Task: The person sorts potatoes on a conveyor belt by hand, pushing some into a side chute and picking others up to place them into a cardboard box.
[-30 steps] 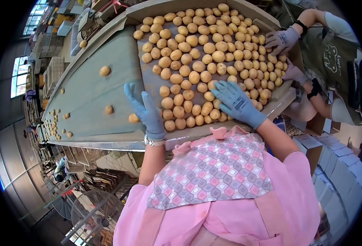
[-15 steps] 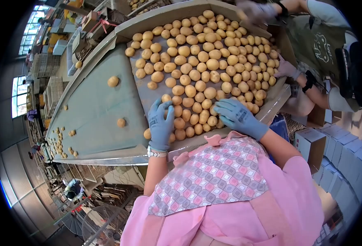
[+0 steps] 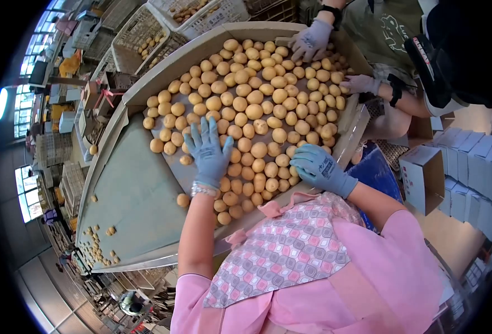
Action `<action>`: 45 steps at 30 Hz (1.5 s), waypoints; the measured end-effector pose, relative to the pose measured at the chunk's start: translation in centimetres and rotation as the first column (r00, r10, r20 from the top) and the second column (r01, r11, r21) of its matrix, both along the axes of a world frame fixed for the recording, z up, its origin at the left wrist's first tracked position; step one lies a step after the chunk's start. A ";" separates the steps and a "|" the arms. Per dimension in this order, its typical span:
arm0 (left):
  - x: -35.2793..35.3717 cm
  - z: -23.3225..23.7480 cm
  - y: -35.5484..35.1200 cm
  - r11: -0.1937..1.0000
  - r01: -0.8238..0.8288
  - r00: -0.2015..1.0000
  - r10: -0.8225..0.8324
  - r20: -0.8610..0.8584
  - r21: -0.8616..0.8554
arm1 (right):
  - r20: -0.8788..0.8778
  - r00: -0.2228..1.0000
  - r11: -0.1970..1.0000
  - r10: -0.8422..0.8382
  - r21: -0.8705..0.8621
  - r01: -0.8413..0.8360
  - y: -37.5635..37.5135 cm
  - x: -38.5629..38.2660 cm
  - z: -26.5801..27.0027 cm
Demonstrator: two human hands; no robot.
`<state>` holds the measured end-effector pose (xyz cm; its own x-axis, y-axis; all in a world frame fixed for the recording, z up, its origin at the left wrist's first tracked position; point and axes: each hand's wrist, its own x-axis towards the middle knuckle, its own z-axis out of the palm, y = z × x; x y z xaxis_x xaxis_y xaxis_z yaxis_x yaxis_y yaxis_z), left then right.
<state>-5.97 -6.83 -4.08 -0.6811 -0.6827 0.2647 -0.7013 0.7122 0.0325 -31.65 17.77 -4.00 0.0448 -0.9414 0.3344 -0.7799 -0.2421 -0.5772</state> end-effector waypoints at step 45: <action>2.7 3.6 15.7 -0.073 0.412 0.791 0.523 -0.317 0.908 | 0.172 0.982 0.995 0.075 -0.082 -0.062 -6.5 1.0 1.8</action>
